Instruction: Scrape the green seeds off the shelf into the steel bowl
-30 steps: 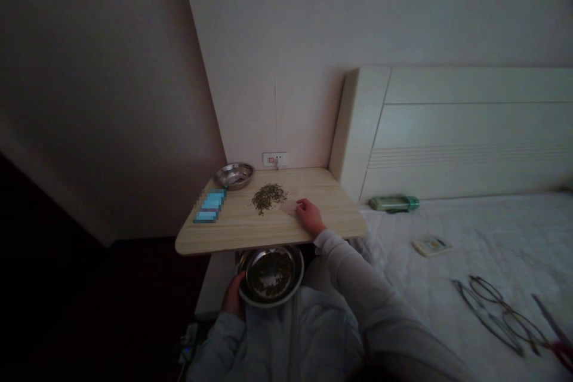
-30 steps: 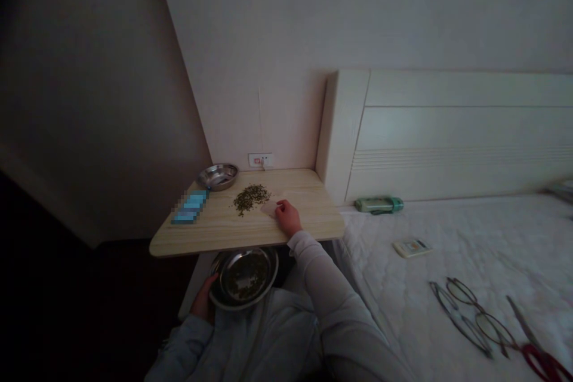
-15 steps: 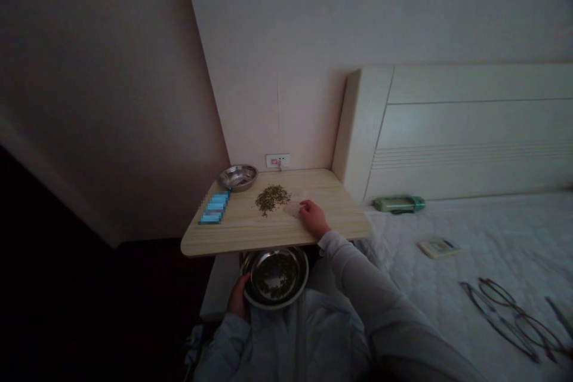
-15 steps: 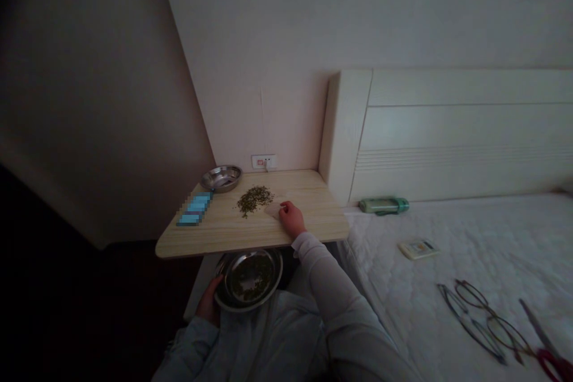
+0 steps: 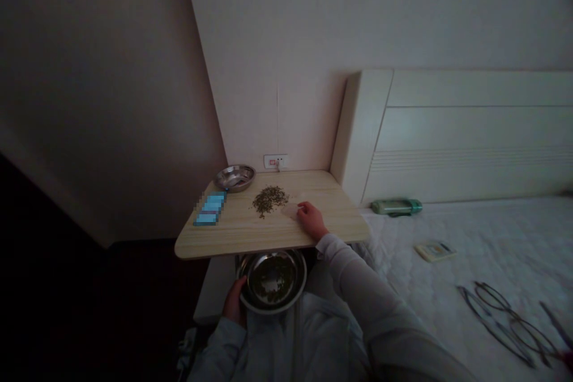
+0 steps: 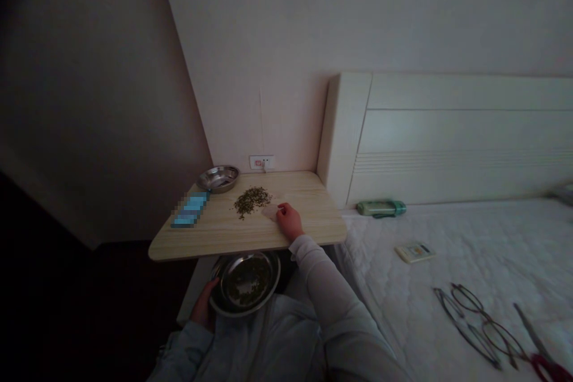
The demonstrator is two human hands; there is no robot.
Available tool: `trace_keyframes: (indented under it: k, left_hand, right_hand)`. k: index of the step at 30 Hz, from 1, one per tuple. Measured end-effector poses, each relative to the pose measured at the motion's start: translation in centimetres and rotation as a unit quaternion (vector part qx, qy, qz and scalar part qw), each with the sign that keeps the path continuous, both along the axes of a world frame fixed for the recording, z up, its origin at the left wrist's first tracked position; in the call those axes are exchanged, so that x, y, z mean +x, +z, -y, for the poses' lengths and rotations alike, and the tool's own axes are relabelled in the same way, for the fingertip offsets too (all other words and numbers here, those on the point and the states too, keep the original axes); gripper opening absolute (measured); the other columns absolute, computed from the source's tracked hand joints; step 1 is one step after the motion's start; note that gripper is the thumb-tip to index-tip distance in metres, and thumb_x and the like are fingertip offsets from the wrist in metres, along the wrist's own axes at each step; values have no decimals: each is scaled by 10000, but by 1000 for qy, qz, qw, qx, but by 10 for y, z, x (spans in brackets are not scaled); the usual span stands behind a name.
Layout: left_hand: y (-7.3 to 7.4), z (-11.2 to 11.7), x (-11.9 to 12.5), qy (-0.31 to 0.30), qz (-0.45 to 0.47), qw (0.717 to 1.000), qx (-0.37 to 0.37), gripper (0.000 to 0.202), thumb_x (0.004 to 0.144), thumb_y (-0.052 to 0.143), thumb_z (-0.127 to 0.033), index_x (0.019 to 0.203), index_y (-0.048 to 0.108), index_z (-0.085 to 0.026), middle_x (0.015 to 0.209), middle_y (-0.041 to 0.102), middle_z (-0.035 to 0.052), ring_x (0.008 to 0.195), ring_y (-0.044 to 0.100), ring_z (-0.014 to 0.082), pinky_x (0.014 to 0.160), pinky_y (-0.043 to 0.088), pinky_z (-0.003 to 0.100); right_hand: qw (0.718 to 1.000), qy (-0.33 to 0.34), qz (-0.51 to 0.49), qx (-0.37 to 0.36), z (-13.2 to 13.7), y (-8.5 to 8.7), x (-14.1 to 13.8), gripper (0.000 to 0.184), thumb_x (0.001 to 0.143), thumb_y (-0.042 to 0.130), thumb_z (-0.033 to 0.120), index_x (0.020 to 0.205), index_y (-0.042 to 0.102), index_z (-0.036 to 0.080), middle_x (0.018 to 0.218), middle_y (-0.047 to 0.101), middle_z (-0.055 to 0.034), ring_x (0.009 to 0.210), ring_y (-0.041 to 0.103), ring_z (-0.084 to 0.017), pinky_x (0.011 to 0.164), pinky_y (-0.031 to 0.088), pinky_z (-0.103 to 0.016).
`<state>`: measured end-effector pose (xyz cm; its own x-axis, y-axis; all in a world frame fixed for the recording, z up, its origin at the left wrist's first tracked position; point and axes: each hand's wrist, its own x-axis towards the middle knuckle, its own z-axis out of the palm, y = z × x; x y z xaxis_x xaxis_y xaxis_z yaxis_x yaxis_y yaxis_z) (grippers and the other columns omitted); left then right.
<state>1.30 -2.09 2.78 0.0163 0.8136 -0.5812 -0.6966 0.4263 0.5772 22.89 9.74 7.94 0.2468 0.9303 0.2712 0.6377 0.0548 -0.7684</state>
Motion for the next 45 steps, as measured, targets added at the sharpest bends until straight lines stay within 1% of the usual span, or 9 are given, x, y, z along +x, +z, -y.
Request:
trace_keyframes:
  k: [5, 9, 14, 19, 26, 30, 35, 38, 45]
  left_hand:
    - [-2, -2, 0, 7, 14, 998, -57, 184, 708, 477, -201, 809, 609, -121, 719, 667, 73, 829, 601, 223, 727, 464, 355]
    - [0, -2, 1, -4, 13, 999, -31, 192, 697, 497, -213, 825, 612, -127, 720, 668, 73, 829, 601, 234, 722, 466, 369]
    - [5, -1, 2, -7, 9, 998, -60, 199, 702, 488, -214, 824, 614, -119, 715, 667, 84, 822, 602, 245, 721, 467, 376]
    - [4, 3, 1, 0, -8, 1000, -3, 191, 687, 515, -203, 829, 614, -124, 735, 669, 76, 824, 603, 233, 729, 466, 357]
    - [3, -1, 0, -3, 3, 998, -55, 176, 692, 501, -227, 808, 599, -139, 734, 666, 78, 837, 599, 244, 734, 461, 381]
    - [4, -1, 1, -17, 8, 999, -46, 159, 689, 501, -234, 752, 608, -135, 728, 665, 82, 857, 591, 248, 739, 459, 379]
    - [-1, -2, 0, 4, 10, 999, -32, 139, 711, 485, -210, 685, 598, -135, 683, 660, 63, 833, 600, 213, 756, 455, 329]
    - [-3, -3, -1, 0, 3, 999, -32, 155, 721, 476, -209, 688, 601, -124, 674, 658, 68, 828, 601, 212, 754, 455, 327]
    - [7, 0, 1, -7, 0, 999, -40, 124, 700, 495, -210, 684, 598, -143, 681, 660, 60, 835, 599, 227, 746, 458, 357]
  right_hand:
    - [1000, -4, 9, 0, -2, -2, 1, 250, 704, 414, 202, 900, 563, 157, 666, 580, -13, 608, 496, -115, 570, 345, -219]
    - [1000, -3, 10, 8, -1, -2, 2, 245, 710, 410, 203, 896, 564, 157, 672, 582, -15, 617, 500, -115, 572, 346, -217]
    - [1000, -2, 10, 3, -1, -1, 1, 246, 710, 413, 197, 897, 566, 154, 659, 581, -15, 607, 501, -115, 554, 341, -215]
    - [1000, -1, 0, -5, -2, -2, 1, 248, 709, 416, 195, 905, 564, 156, 669, 587, -11, 618, 505, -112, 574, 350, -214]
    - [1000, -3, 0, -9, -2, -1, 1, 258, 707, 417, 193, 915, 565, 159, 691, 598, -15, 628, 510, -118, 597, 363, -223]
    - [1000, -8, 0, -13, 1, 2, 0, 253, 703, 426, 190, 910, 568, 161, 688, 595, -14, 622, 507, -116, 590, 361, -220]
    - [1000, -5, 0, -22, 4, 6, -1, 258, 709, 422, 189, 922, 564, 153, 699, 598, -20, 629, 506, -118, 589, 356, -220]
    - [1000, -5, -1, -18, 3, 5, -1, 258, 710, 420, 188, 921, 563, 153, 690, 593, -16, 627, 504, -115, 592, 358, -219]
    - [1000, -10, 4, -6, 1, 1, 0, 247, 703, 426, 192, 903, 568, 161, 684, 592, -13, 636, 509, -118, 605, 363, -220]
